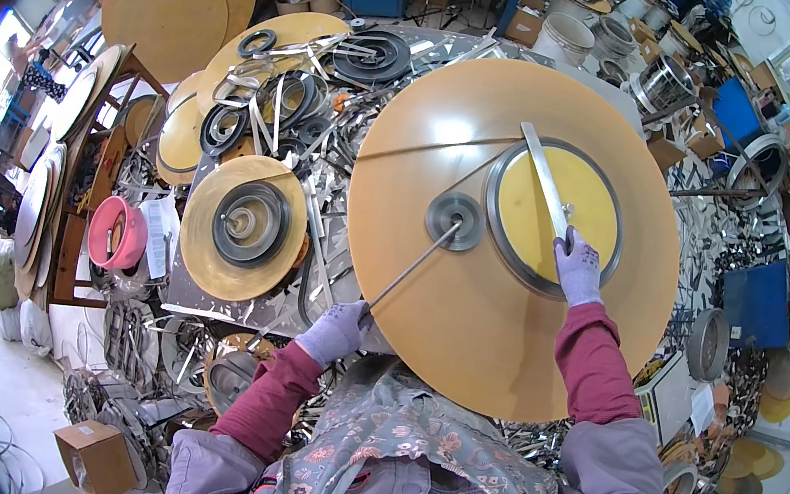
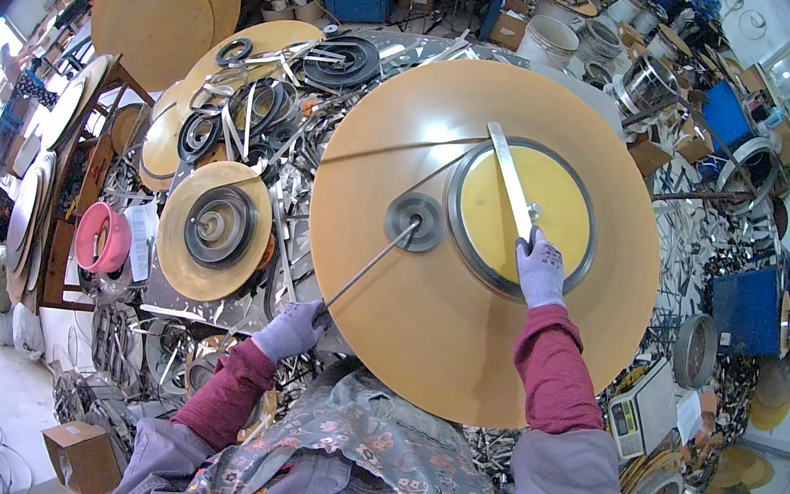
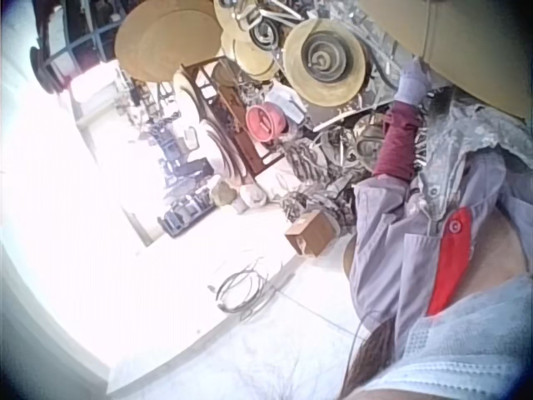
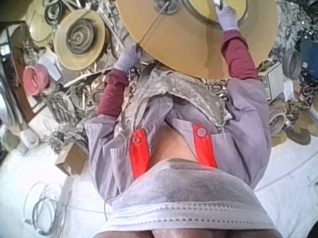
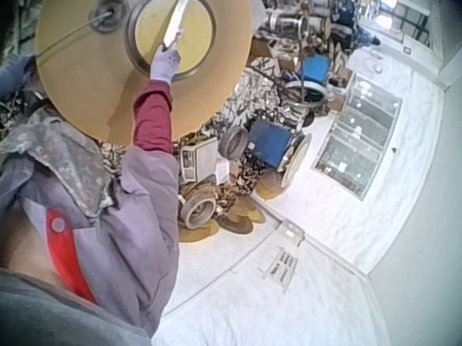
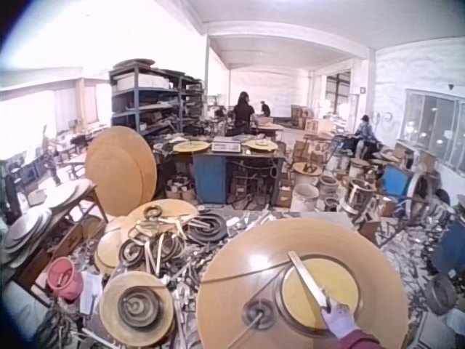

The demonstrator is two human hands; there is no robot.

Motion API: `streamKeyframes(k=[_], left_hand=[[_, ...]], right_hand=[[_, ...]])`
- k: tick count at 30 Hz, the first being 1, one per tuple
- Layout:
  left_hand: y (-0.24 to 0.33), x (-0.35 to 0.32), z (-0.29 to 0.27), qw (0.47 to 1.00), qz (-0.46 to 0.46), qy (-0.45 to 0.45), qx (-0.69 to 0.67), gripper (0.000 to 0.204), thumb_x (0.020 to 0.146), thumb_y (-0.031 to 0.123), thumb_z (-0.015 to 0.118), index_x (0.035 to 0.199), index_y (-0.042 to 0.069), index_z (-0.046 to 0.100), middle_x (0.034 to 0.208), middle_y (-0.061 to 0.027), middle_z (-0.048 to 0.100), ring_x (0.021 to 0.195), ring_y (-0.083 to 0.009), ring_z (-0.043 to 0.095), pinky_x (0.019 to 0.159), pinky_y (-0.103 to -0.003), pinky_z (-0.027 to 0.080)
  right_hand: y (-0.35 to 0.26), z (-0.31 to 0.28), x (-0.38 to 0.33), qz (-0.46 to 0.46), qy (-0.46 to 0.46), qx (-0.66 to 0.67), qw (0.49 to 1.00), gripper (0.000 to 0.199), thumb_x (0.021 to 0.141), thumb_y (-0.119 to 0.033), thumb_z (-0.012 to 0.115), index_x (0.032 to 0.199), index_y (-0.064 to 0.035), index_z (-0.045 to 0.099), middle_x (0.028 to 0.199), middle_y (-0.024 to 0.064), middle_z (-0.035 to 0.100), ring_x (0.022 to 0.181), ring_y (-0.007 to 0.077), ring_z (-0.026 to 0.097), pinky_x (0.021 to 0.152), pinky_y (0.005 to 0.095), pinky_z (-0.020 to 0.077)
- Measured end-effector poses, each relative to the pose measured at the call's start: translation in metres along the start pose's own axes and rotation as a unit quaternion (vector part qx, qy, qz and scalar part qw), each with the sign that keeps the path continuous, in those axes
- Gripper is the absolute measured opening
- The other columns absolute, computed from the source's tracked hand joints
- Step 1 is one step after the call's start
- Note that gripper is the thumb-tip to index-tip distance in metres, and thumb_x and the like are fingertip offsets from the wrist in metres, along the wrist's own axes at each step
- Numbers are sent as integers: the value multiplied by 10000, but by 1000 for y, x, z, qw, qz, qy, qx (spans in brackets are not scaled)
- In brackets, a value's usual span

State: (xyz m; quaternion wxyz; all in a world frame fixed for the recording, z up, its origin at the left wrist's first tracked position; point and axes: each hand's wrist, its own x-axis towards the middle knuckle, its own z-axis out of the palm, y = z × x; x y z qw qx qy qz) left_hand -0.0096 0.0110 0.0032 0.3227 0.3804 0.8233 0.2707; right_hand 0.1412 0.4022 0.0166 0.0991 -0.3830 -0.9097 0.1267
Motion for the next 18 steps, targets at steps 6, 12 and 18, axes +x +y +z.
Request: streamKeyframes(k=[6,12,18], left_hand=[[5,-1,-4,1000,-1,-3,7,199,890,174,514,954,-6,570,863,-259,610,854,-433,583,726,-483,463],[5,-1,-1,1000,-11,-14,-4,200,888,181,518,941,-6,566,845,-258,604,852,-437,576,715,-483,461],[4,-1,3,1000,8,-10,-7,190,891,173,513,943,-3,563,849,-258,602,855,-436,575,712,-484,461]], right_hand=[[-1,-1,3,23,-25,13,999,382,872,-307,561,1144,-39,546,909,217,645,880,370,620,783,458,477],[-2,-2,2,24,-22,10,999,379,871,-296,564,1150,-41,550,917,218,645,891,370,619,791,457,477],[1,0,1,13,-12,18,1000,369,870,-287,563,1138,-33,551,921,221,644,890,374,618,795,459,477]])
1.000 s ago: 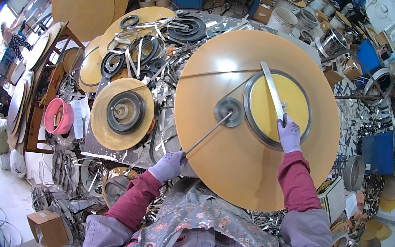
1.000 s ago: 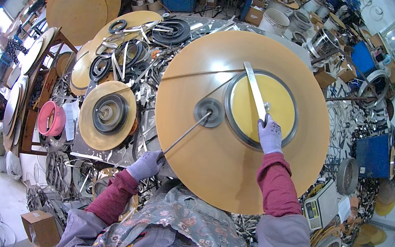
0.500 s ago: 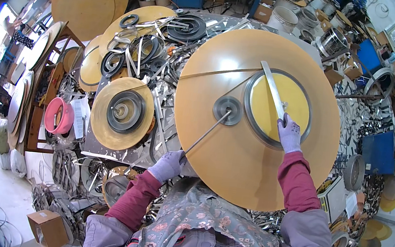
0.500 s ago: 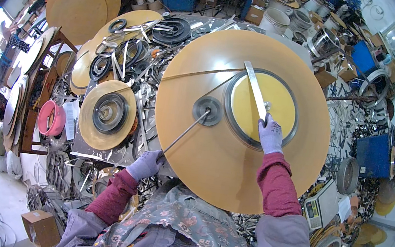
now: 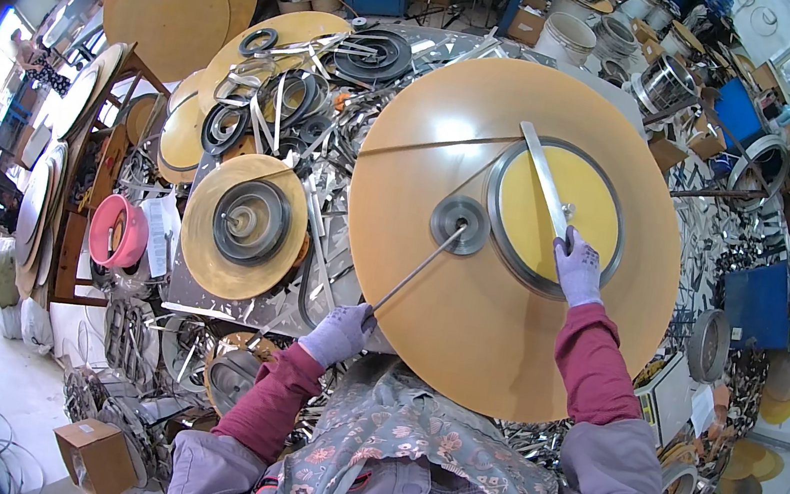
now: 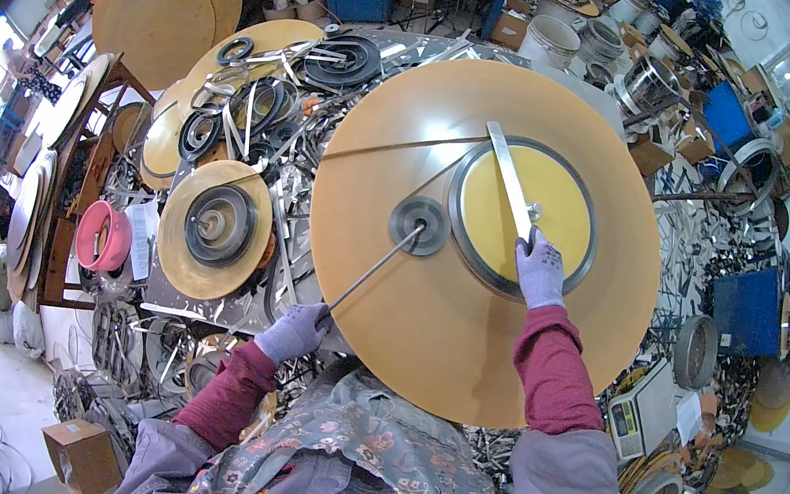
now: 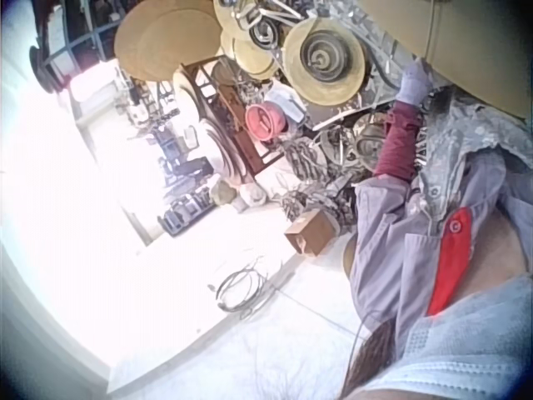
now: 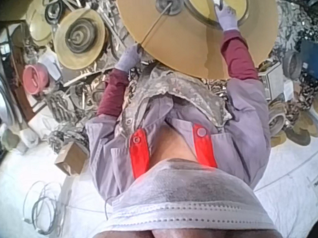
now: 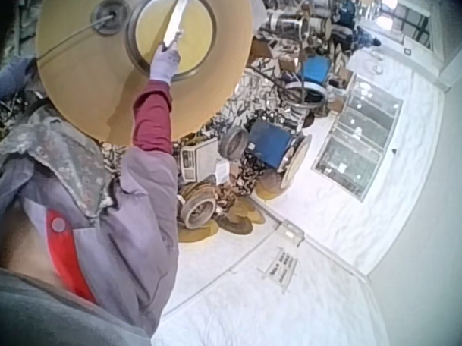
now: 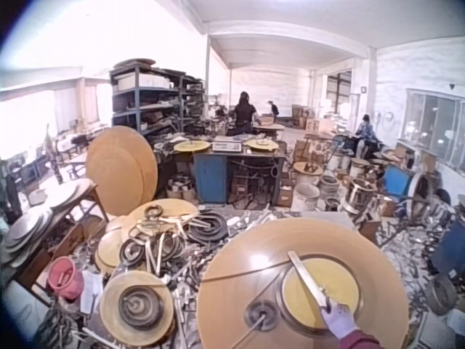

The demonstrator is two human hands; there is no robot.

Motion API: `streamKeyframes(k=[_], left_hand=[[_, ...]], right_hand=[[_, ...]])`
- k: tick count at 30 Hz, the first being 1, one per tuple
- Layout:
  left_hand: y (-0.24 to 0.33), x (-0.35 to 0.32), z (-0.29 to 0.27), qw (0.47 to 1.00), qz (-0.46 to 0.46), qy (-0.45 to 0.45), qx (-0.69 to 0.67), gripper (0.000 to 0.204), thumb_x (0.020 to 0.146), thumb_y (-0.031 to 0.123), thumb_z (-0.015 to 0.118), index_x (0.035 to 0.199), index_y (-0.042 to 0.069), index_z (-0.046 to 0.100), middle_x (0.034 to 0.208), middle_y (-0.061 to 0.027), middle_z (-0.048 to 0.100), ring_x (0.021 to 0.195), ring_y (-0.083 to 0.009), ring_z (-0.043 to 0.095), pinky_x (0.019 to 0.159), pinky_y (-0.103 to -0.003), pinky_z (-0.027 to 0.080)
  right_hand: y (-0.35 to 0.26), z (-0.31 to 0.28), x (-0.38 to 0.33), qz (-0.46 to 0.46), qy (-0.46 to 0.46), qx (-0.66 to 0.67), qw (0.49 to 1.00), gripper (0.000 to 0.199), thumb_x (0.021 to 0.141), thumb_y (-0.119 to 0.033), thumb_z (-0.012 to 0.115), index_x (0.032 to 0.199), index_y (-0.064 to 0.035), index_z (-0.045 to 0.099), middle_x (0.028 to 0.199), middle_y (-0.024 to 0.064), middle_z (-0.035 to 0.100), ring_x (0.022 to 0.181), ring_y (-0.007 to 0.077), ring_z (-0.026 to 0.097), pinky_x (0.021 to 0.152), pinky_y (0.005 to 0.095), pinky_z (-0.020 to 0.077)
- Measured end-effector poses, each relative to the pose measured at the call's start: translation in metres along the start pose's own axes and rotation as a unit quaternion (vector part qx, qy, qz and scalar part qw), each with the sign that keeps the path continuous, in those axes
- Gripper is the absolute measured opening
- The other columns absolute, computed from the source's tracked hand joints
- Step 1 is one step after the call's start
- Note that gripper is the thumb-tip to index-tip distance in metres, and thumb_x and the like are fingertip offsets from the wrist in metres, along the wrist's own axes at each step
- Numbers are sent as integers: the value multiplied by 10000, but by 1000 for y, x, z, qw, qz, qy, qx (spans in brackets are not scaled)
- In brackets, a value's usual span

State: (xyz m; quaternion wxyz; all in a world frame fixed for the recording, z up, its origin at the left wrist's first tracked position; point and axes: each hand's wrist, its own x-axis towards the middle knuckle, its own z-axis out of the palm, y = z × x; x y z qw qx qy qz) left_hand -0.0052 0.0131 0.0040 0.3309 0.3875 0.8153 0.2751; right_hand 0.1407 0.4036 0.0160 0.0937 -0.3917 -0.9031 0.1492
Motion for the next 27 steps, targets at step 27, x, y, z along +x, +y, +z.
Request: streamKeyframes(k=[27], left_hand=[[-3,2,4,1000,-3,4,3,196,881,179,526,895,-12,570,817,-247,611,819,-421,593,707,-475,462]], right_hand=[[0,-1,-2,-10,5,-5,1000,370,875,-288,556,1140,-31,554,906,227,643,875,372,623,788,458,479]])
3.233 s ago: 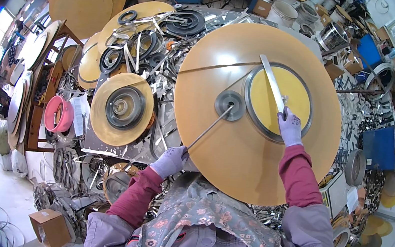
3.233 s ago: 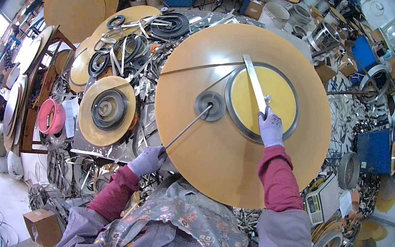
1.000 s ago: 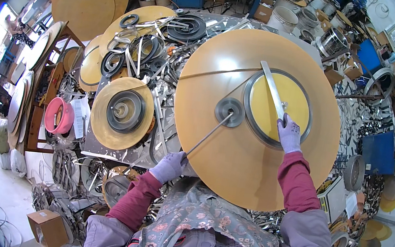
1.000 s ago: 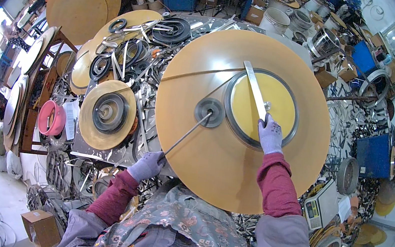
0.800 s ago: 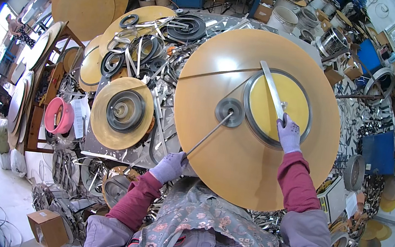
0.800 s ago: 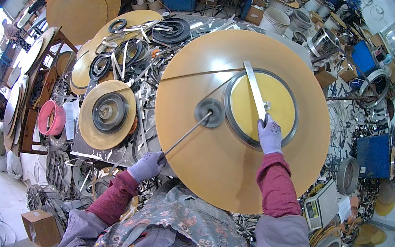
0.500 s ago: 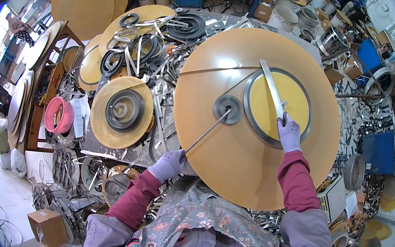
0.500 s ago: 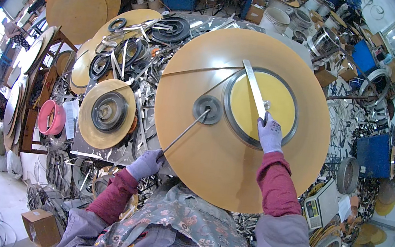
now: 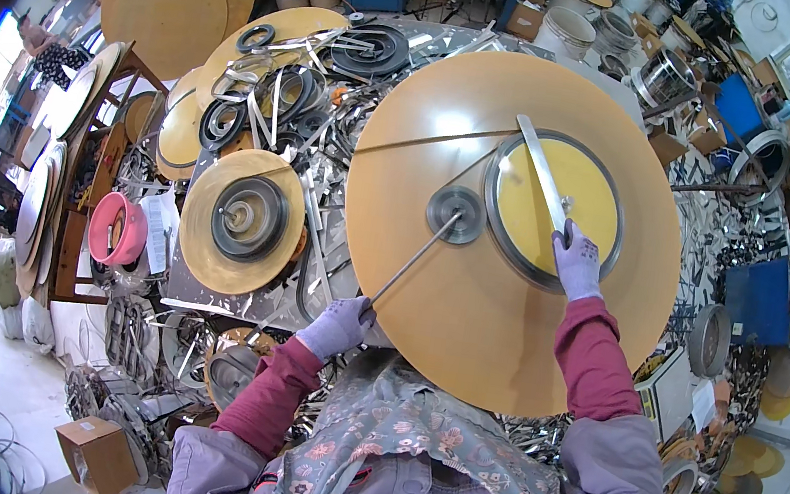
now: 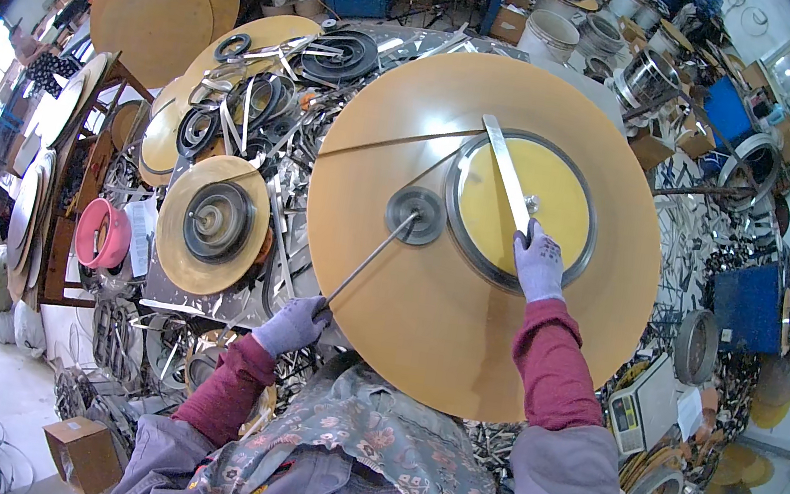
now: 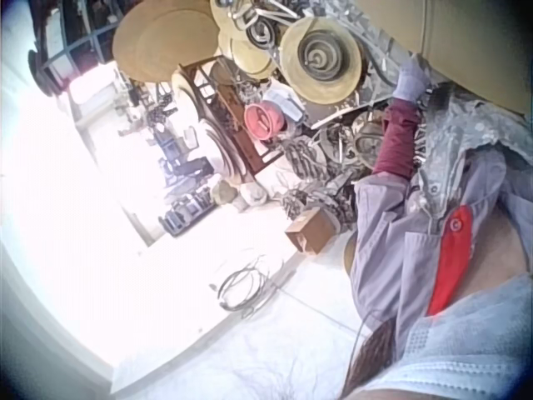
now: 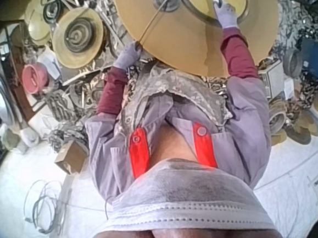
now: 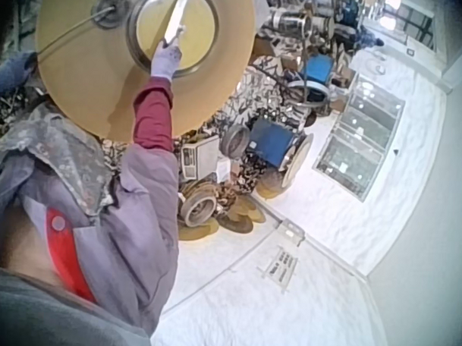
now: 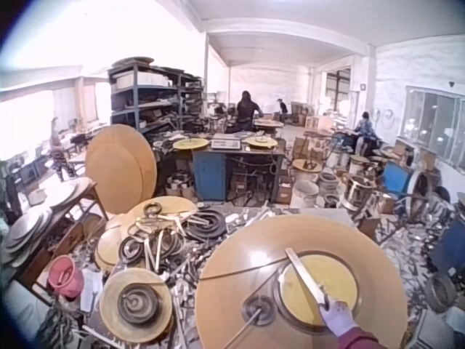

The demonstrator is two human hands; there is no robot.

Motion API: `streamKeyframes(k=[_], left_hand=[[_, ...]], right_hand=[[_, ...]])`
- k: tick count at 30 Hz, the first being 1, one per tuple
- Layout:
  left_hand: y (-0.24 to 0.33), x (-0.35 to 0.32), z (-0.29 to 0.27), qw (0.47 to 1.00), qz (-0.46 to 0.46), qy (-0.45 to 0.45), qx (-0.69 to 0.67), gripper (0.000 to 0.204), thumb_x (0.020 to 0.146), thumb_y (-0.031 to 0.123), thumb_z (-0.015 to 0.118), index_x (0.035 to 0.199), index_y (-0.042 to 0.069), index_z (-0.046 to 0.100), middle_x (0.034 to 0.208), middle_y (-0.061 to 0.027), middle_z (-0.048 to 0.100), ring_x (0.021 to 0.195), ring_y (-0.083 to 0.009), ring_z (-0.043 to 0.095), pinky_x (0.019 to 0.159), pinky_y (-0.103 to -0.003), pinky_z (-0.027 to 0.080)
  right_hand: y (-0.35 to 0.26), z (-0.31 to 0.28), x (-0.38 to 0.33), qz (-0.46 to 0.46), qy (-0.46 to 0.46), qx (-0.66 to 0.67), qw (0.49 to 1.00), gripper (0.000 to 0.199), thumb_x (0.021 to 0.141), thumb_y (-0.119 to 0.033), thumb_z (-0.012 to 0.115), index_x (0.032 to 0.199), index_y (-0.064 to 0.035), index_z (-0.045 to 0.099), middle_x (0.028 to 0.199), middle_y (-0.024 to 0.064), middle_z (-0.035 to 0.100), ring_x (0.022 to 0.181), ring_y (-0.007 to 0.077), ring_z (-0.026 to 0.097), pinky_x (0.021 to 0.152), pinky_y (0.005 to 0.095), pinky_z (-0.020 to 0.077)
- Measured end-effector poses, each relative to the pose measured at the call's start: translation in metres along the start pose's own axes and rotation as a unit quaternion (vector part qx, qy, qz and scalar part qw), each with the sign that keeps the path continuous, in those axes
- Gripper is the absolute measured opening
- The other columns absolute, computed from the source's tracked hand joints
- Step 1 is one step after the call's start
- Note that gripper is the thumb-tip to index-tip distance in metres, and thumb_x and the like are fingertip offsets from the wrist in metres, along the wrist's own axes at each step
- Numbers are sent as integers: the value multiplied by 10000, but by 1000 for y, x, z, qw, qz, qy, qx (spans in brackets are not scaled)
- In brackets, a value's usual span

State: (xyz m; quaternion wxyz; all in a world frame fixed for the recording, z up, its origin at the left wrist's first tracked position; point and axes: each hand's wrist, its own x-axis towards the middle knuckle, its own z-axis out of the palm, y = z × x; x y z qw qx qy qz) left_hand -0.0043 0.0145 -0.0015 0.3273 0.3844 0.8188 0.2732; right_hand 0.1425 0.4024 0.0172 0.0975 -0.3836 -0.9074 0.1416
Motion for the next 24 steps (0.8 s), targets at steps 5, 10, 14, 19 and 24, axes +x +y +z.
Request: streamKeyframes(k=[5,10,14,19,24], left_hand=[[4,-1,0,1000,-9,-9,4,201,883,185,525,886,-11,567,801,-245,609,813,-422,593,697,-477,462],[5,-2,-2,1000,-14,-10,-6,195,883,180,525,902,-8,573,812,-244,613,823,-420,596,703,-473,465],[4,-4,-3,1000,-13,-12,-5,197,883,178,523,928,-5,579,837,-243,619,841,-419,596,715,-469,470],[6,-5,0,1000,-15,-3,-9,190,878,167,524,937,-7,576,859,-240,625,852,-420,595,726,-473,471],[9,-6,-5,1000,-21,8,-12,197,874,157,528,961,-12,581,885,-242,626,868,-418,595,743,-472,473]], right_hand=[[-1,-2,0,5,-11,1,1000,347,872,-287,560,1114,-39,555,899,224,642,883,371,620,787,462,476],[-1,1,0,-16,13,-3,1000,313,866,-277,566,1059,-32,548,859,223,637,847,381,618,764,468,476],[-3,-2,1,-7,-7,10,1000,307,867,-273,566,1056,-32,549,849,226,633,830,386,615,756,468,477],[-3,-1,1,-29,2,30,999,311,871,-266,562,1067,-24,551,855,229,633,834,382,617,760,463,478],[-1,3,0,-27,8,-1,1000,364,875,-275,561,1124,-10,546,859,225,640,835,376,623,763,458,482]])
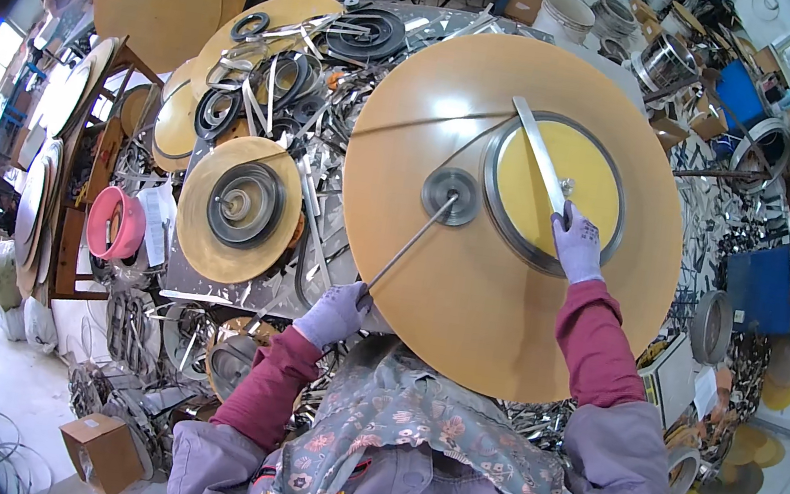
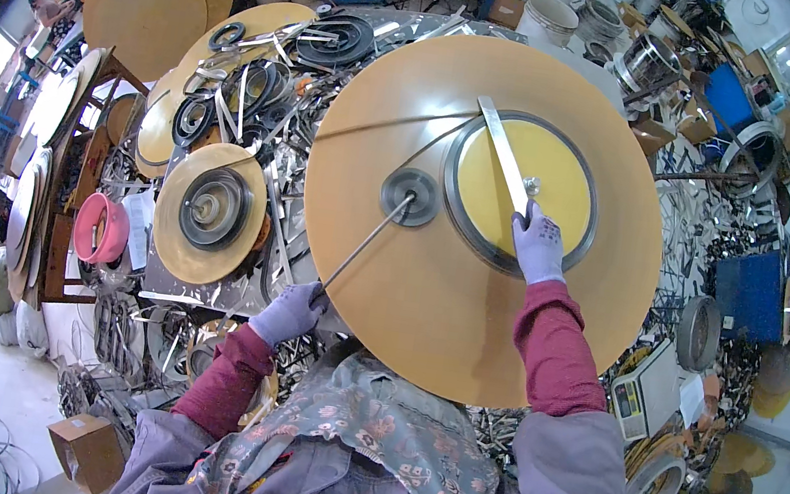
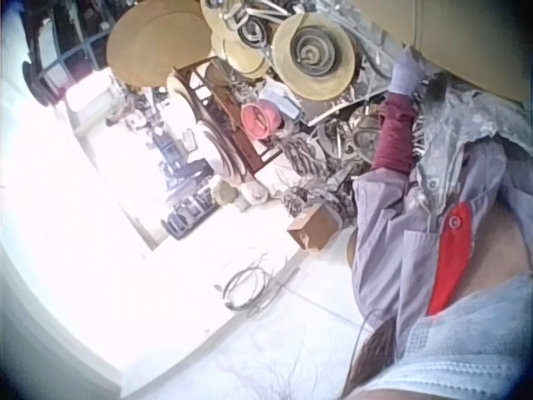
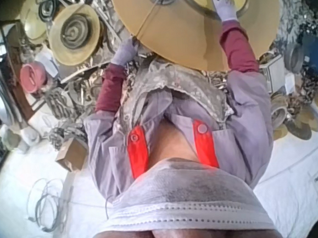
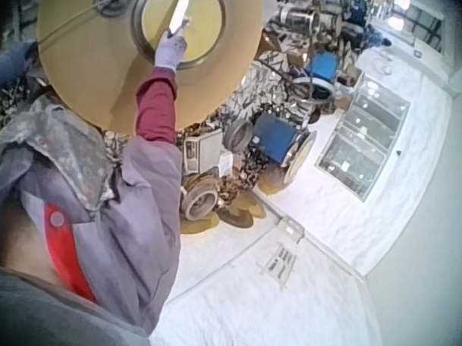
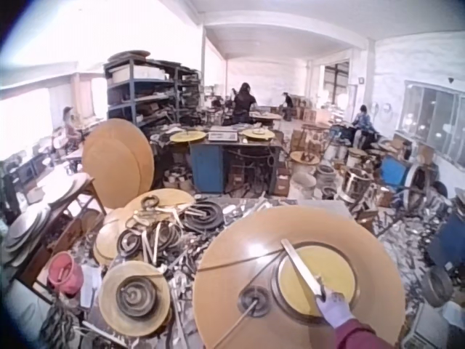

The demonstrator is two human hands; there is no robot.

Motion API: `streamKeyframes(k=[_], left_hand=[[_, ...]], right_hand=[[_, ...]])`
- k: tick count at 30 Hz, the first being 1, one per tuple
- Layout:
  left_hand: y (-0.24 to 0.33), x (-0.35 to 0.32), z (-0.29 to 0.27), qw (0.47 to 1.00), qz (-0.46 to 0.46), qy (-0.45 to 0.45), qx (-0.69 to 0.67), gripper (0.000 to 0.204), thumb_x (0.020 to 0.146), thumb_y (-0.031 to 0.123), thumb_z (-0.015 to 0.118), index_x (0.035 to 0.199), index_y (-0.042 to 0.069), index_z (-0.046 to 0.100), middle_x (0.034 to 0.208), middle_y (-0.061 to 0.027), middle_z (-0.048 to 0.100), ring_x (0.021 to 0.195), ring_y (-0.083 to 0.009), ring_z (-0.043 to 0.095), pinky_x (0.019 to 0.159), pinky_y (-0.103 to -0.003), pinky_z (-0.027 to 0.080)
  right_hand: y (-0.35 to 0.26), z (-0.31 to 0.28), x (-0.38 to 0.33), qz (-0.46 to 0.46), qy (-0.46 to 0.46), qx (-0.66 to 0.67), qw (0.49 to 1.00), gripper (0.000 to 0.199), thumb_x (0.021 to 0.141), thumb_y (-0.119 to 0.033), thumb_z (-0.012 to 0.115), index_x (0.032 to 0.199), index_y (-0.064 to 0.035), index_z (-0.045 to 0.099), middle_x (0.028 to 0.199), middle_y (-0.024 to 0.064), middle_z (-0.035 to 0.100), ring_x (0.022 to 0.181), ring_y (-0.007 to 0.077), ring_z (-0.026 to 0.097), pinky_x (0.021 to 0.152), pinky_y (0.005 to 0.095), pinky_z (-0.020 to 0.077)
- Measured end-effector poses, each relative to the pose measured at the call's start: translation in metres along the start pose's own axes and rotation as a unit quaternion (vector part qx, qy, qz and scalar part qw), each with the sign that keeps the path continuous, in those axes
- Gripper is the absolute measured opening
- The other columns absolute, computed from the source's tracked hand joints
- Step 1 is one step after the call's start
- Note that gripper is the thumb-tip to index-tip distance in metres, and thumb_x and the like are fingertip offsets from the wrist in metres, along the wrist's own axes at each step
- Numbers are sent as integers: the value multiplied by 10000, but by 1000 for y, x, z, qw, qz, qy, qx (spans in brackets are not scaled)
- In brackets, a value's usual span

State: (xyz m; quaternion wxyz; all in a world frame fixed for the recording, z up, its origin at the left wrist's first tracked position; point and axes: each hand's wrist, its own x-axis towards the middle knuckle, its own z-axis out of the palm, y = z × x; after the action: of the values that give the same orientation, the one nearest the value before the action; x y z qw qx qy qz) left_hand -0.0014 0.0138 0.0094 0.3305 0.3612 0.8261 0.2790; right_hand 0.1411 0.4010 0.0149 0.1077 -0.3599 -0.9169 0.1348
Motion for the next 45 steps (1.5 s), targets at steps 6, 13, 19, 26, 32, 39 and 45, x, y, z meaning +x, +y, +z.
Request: streamKeyframes(k=[6,13,19,26,32,39,45], left_hand=[[6,-1,-6,999,-11,-31,16,227,876,152,526,1018,-15,588,912,-244,628,895,-415,591,767,-465,473],[8,-3,-5,999,-1,-38,10,226,879,152,522,1008,-23,585,920,-254,623,897,-415,590,769,-465,472],[5,0,-3,999,-9,-35,-5,224,884,155,510,991,-29,580,908,-256,621,899,-417,587,770,-467,469],[8,-3,-8,999,-8,-35,6,226,888,160,501,1011,-15,577,903,-253,621,895,-418,586,771,-466,469],[4,-4,-3,999,-4,-43,10,214,892,168,495,982,-8,576,889,-256,616,878,-419,587,756,-475,468],[3,-6,0,999,8,-48,17,206,890,173,497,963,-6,568,880,-257,615,868,-425,586,743,-478,466],[5,-7,2,999,-4,-41,-5,216,848,125,511,995,-18,580,887,-261,616,880,-427,590,752,-464,471]], right_hand=[[-3,-3,1,19,-26,4,999,373,874,-281,562,1126,-7,547,861,230,640,837,376,624,767,457,483],[-6,-3,-1,8,-14,-1,1000,380,873,-283,564,1130,-4,539,852,226,639,841,375,623,766,466,480],[4,10,-2,-25,46,-4,999,361,869,-282,570,1121,-24,544,851,221,638,836,379,619,762,467,476],[-8,-2,0,15,-12,12,1000,345,865,-285,572,1095,-29,557,850,225,638,826,382,619,756,462,479],[-10,-3,-1,13,-6,9,1000,311,866,-280,569,1048,-28,558,852,224,639,833,381,621,754,467,480],[-10,-3,-2,4,-5,20,1000,317,871,-277,563,1060,-22,563,871,232,640,849,383,621,769,459,481],[-8,-2,-2,10,-13,13,1000,342,876,-281,558,1080,-8,562,884,241,638,858,381,622,775,455,481]])
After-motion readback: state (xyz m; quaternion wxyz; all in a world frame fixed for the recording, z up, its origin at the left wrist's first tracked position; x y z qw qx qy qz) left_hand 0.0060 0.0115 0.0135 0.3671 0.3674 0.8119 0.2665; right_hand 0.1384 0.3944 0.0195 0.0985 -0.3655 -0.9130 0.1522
